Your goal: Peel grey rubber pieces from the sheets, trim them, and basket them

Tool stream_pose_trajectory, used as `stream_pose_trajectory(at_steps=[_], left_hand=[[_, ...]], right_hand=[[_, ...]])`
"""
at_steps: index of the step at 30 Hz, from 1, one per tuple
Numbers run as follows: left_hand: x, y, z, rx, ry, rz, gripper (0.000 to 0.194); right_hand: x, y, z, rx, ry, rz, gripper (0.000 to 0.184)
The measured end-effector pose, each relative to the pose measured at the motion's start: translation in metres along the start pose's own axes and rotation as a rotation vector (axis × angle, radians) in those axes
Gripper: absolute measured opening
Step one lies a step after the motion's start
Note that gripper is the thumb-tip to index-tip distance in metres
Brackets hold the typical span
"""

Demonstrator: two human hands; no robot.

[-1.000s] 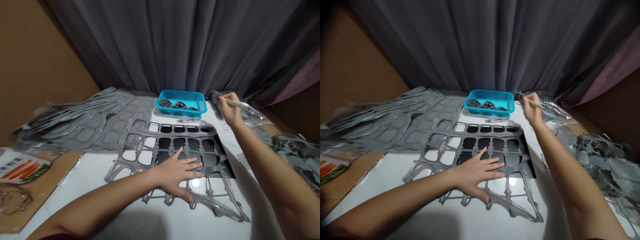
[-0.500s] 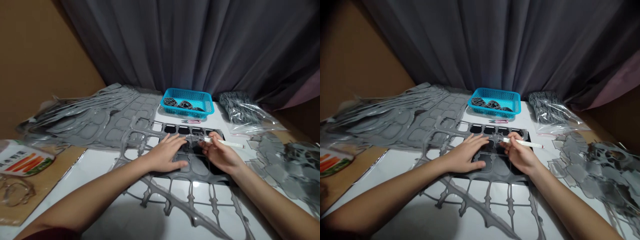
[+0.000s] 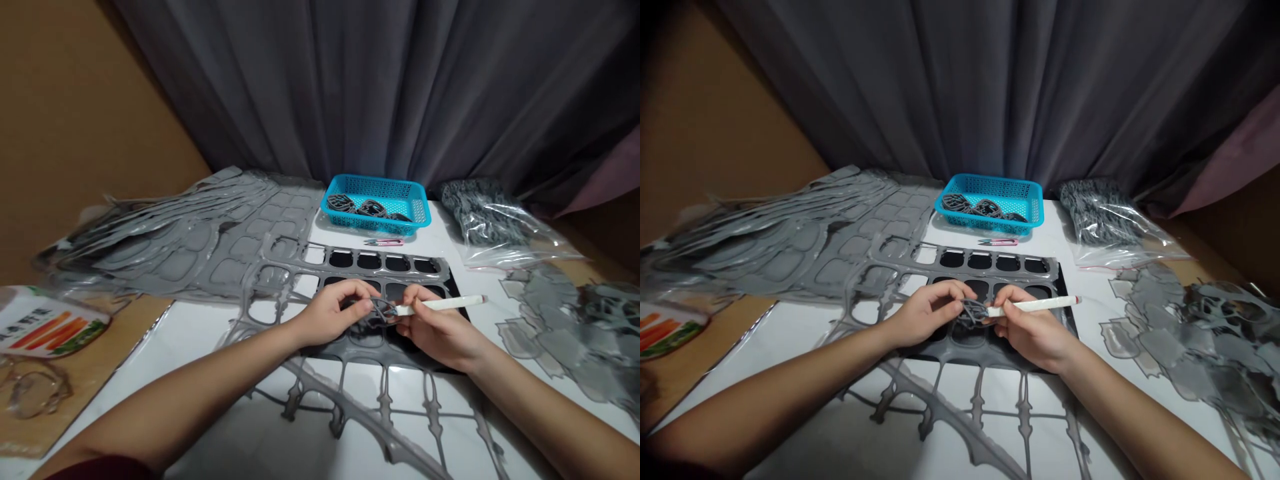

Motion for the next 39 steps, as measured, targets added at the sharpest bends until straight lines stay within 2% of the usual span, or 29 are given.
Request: stream_pose_trajectory(at_steps=[3, 7, 8, 11, 13, 17, 21, 25, 28, 34, 36, 37, 39], left_hand=[[0.000, 0.001, 0.000, 0.028, -0.028, 0.007, 0.034], [0.000, 0.004, -0.005, 0.100, -0.157, -0.005, 0.027], [0.000, 0.001, -0.005, 0.170, -0.145, 0.025, 0.025], [0.000, -0.013, -0.002, 0.397, 0.014, 0.155, 0.030], [0.001, -0.022, -0.004, 0.483, 0.076, 0.219, 0.032], [0.001, -0.028, -0.019, 0.623, 0.003, 0.304, 0.040], [0.002, -0.022, -0.021, 0.670, -0.031, 0.266, 0.054], [0.002, -0.018, -0.012, 0.776, 0.027, 0.225, 0.046], [0.002, -0.015, -0.012, 0.832, 0.018, 0.228, 0.038], [0.002, -0.014, -0.027, 0.713, -0.050, 0.235, 0.033], [0.002, -0.013, -0.030, 0.629, -0.111, 0.208, 0.036], [0.002, -0.011, -0.030, 0.537, -0.144, 0.169, 0.038], [0.001, -0.006, -0.023, 0.198, -0.179, 0.075, 0.036]], right_hand=[[-0.002, -0.003, 0.003, 0.014, 0.012, 0.016, 0.019], [-0.003, -0.004, 0.009, -0.018, 0.067, 0.002, 0.024], [-0.003, -0.005, 0.009, -0.024, 0.071, 0.002, 0.024], [-0.001, -0.005, 0.007, -0.004, 0.056, -0.013, 0.023], [0.000, -0.003, 0.002, 0.026, 0.020, -0.025, 0.023], [0.001, -0.002, -0.008, 0.073, -0.022, 0.049, 0.025], [0.003, -0.003, -0.009, 0.071, -0.010, 0.062, 0.026], [0.004, 0.000, -0.010, -0.004, -0.085, -0.024, 0.025], [0.005, 0.001, -0.015, -0.013, -0.178, -0.046, 0.023], [0.006, 0.004, -0.021, 0.053, -0.217, -0.014, 0.027], [0.006, 0.007, -0.024, 0.121, -0.249, -0.028, 0.028], [0.006, 0.007, -0.024, 0.194, -0.257, -0.021, 0.030], [0.007, 0.001, -0.021, 0.365, -0.239, 0.022, 0.031]])
Point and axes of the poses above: each hand's wrist, its own x-axis away from the middle knuckle, its own z-axis out of the back of the hand, y = z × x, the point moved 6 cm from there along -x, towards the middle knuckle, and after that the axes turned 11 degrees about -y, right-handed, at the moved point
